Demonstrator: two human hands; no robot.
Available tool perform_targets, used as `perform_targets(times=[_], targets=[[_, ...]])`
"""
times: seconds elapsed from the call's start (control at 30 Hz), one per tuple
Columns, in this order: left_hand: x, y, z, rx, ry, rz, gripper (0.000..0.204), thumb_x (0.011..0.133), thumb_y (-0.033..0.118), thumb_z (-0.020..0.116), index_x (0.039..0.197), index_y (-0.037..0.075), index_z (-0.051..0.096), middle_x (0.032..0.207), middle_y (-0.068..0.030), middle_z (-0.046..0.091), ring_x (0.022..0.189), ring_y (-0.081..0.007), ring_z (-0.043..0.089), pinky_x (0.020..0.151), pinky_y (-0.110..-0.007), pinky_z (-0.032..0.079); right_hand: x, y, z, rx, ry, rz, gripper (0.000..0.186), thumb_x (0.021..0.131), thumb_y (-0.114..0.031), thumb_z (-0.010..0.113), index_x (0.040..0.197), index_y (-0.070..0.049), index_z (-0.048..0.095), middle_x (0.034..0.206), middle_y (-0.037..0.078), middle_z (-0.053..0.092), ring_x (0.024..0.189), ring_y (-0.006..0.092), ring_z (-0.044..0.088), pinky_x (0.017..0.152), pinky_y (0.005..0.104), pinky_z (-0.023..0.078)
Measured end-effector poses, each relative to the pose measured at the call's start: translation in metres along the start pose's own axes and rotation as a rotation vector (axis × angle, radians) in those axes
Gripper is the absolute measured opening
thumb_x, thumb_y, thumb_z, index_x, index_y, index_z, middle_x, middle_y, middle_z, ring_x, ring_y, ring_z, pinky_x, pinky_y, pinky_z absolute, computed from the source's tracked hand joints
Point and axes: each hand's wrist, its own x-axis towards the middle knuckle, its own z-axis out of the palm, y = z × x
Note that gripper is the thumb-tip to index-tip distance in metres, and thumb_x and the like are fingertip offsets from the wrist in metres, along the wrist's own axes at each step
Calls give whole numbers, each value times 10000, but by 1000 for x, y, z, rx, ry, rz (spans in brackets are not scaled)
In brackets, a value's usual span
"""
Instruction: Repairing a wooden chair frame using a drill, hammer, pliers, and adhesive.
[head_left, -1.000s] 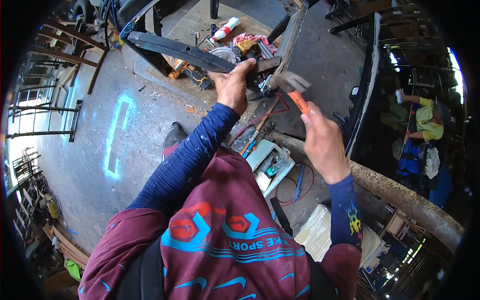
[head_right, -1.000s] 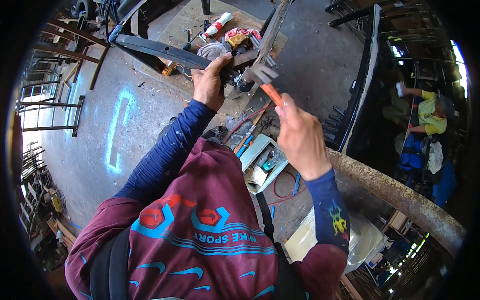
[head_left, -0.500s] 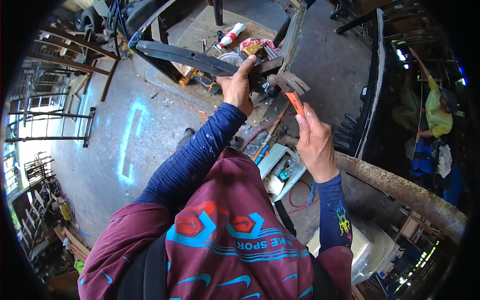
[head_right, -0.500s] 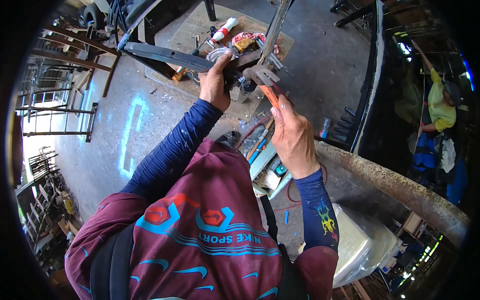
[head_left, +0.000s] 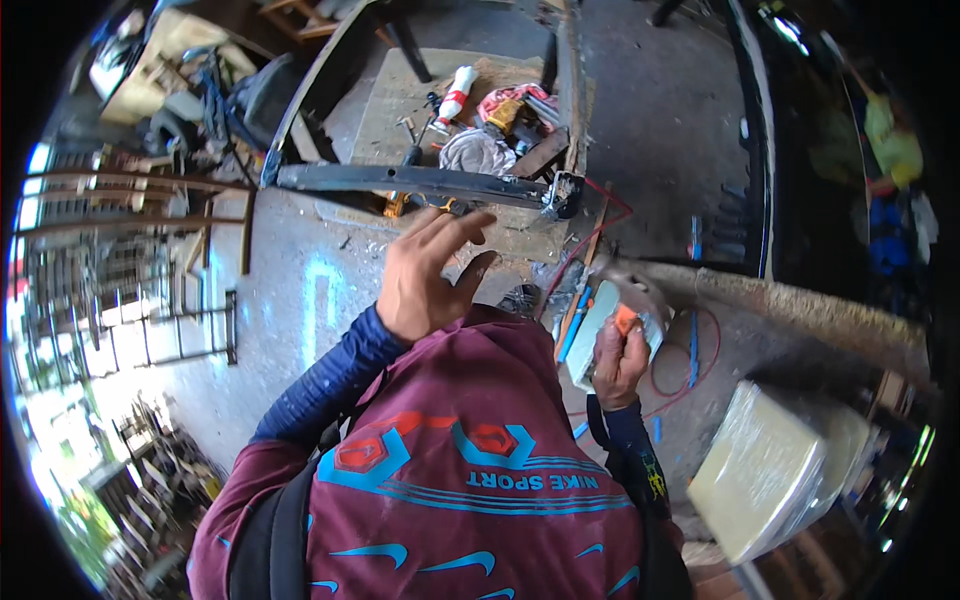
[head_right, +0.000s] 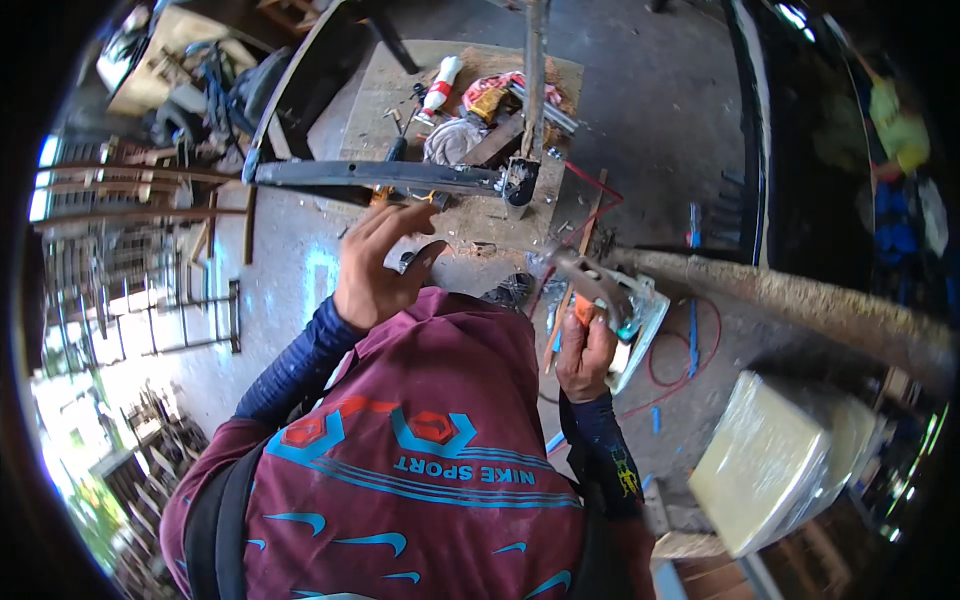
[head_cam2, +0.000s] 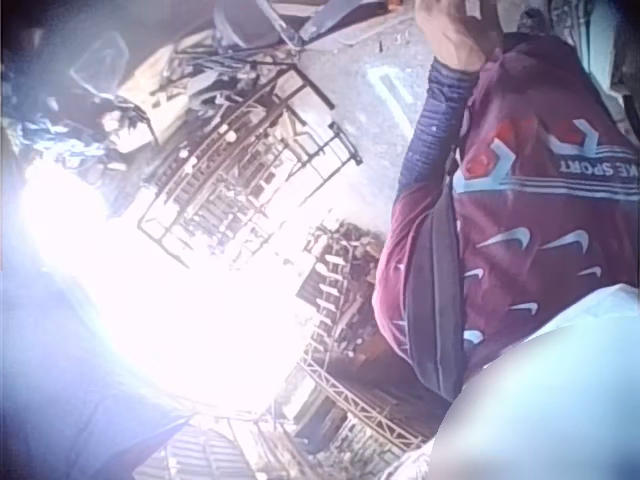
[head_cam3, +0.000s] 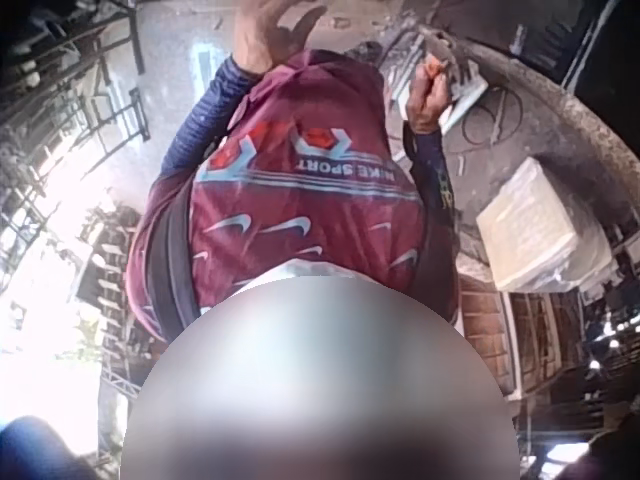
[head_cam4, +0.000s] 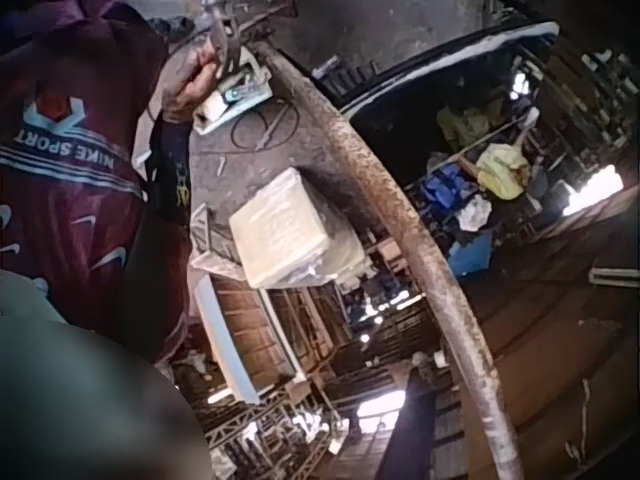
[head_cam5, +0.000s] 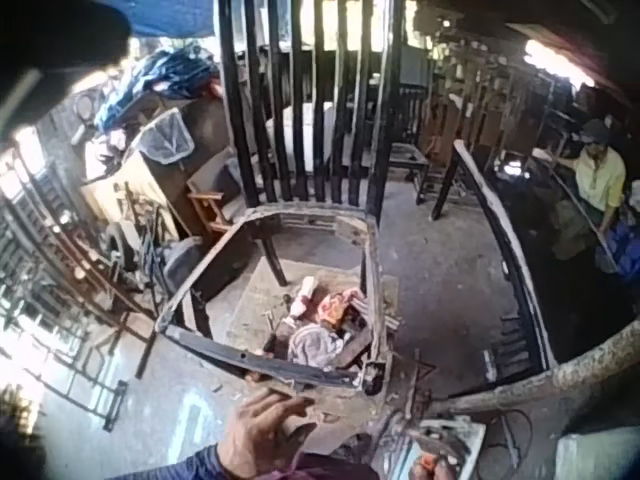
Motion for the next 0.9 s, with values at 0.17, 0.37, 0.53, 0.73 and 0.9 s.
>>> perform_targets(times=[0.17,0.37,0.53,0.73,0.9], targets=[[76,-32,-27,458,-295,320,947,672,406,843,1443,32,440,1092,-139,667,1062,-338,591,900,-426,494,-41,15,63,-220,-64,205,183,995,-157,573,925,11,586,646,113,507,574,197,513,559,352,409],[103,-79,2,430,-507,574,829,821,328,746,1470,-21,366,890,-243,681,767,-397,684,664,-469,539,-35,17,191,445,105,741,233,1025,-248,555,921,-39,556,673,60,554,476,166,533,447,337,410],[103,-81,4,317,-427,643,584,857,251,711,1325,-27,498,820,-266,667,753,-433,672,659,-497,533,-10,-12,250,936,460,875,217,1022,-284,560,1060,-71,581,637,-38,409,458,85,413,413,273,335],[104,-85,6,276,-342,754,473,848,230,707,1215,-17,539,811,-256,674,746,-426,676,647,-501,535,1,-31,245,1150,564,734,308,1032,-306,554,1214,-57,568,634,-32,394,478,86,382,430,284,321],[102,-83,7,335,-372,704,407,846,232,707,1133,-6,546,785,-249,673,717,-429,677,635,-493,543,3,-31,250,1113,463,591,280,1028,-228,547,1260,-78,588,629,-53,349,472,84,356,439,270,306]])
